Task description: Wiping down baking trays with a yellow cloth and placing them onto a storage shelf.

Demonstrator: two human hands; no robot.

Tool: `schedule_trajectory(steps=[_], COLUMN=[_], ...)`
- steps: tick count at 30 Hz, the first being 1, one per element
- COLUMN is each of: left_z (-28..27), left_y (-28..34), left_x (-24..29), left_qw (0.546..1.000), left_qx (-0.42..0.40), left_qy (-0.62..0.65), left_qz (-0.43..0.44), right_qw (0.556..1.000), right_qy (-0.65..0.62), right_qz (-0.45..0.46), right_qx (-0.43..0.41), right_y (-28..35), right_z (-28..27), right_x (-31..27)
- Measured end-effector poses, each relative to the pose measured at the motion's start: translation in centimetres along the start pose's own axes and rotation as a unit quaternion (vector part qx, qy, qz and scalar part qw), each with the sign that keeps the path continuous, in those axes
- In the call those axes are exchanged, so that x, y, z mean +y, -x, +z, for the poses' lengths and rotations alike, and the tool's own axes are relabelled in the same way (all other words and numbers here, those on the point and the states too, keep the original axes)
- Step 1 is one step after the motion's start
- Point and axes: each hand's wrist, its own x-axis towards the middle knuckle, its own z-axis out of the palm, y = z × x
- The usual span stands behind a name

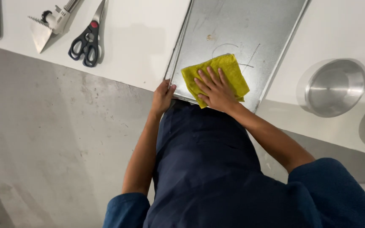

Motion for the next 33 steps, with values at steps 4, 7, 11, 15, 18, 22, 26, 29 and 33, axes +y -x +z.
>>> schedule_trajectory(steps=[4,7,11,15,18,22,26,29,33], left_z=[-0.8,-0.3,-0.1,0.1,0.4,0.3,-0.5,-0.6,-0.8], left_y=[-1.3,-1.5,-1.6,-2.2,-2.0,-2.5,-2.1,-2.2,-2.2], left_x=[0.5,1.7,2.5,1.4,0.6,0.6,1.9,2.1,2.4], left_qw=[0.999,0.995,0.994,0.994,0.991,0.993,0.988,0.985,0.985], left_qx=[-0.046,-0.044,-0.044,-0.028,-0.025,-0.02,-0.054,-0.059,-0.055], left_qy=[0.007,0.053,0.023,0.058,0.043,0.071,0.08,0.084,0.076], left_qz=[-0.006,-0.078,-0.096,-0.093,-0.121,-0.091,-0.118,-0.136,-0.143], right_qw=[1.0,0.998,0.982,0.972,0.964,0.992,0.994,0.994,0.995], right_qy=[0.007,-0.011,0.014,0.044,0.055,-0.061,-0.082,-0.07,-0.026], right_qz=[0.013,0.068,0.166,0.176,0.175,0.077,-0.067,-0.082,0.078], right_qx=[-0.012,-0.005,0.094,0.149,0.192,0.077,0.025,0.014,0.057], right_y=[-3.9,-6.9,-12.2,-15.3,-14.3,-9.2,-6.4,-9.4,-14.2], right_z=[-0.7,-0.5,-2.4,-2.3,0.1,0.7,-2.7,-2.0,-4.3], right_x=[1.3,4.7,11.3,15.7,14.2,4.4,-1.4,3.0,10.5])
